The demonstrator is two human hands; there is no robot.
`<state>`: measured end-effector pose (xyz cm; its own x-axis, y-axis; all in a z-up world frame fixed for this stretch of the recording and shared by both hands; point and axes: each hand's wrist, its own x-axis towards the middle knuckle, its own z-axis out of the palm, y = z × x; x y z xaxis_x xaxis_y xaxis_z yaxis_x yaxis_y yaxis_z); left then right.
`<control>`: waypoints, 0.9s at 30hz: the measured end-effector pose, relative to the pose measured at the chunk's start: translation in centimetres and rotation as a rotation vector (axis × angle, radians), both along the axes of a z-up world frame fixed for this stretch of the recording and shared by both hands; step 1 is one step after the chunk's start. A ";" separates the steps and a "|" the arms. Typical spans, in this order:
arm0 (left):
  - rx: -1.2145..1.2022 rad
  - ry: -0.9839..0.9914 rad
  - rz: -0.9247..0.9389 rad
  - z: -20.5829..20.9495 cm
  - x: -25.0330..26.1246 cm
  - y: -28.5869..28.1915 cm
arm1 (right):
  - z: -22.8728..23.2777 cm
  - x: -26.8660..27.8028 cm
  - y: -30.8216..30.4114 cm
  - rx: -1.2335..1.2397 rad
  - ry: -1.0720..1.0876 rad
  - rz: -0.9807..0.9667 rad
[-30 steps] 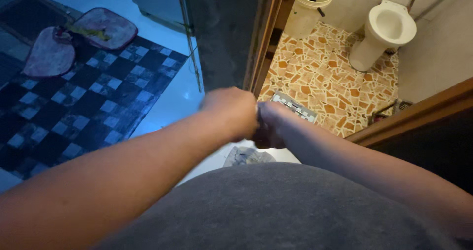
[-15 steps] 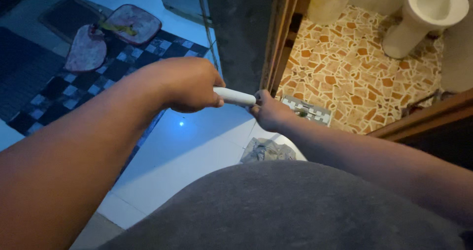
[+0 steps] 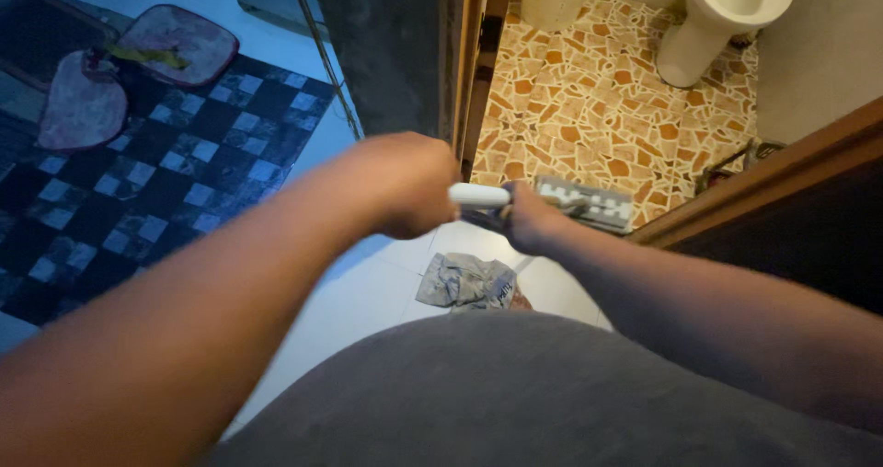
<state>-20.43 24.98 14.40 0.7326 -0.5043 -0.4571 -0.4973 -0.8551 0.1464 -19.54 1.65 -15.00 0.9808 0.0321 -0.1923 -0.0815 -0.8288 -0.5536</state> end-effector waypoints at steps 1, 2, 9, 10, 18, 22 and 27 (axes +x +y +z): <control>0.018 0.005 0.001 1.3 0.0 0.8 | 0.4 -0.1 1.1 -0.036 0.086 -0.030; 0.036 0.010 0.001 2.3 -0.1 1.1 | 0.8 -0.2 2.0 -0.042 0.127 -0.044; 0.017 -0.008 0.024 1.4 -1.2 0.4 | -0.7 -0.2 1.4 -0.103 0.012 -0.012; 0.009 -0.008 0.035 0.8 -1.3 0.1 | -0.8 0.2 1.7 -0.067 0.031 -0.023; 0.153 -0.073 0.045 3.5 -2.8 2.8 | -0.2 1.6 6.8 0.462 0.192 -0.081; 0.229 -0.140 0.024 5.9 -3.6 2.7 | 3.3 0.7 8.5 0.164 0.088 0.069; 0.212 -0.200 -0.065 4.9 -1.8 1.5 | 5.7 3.7 8.1 0.064 0.174 0.099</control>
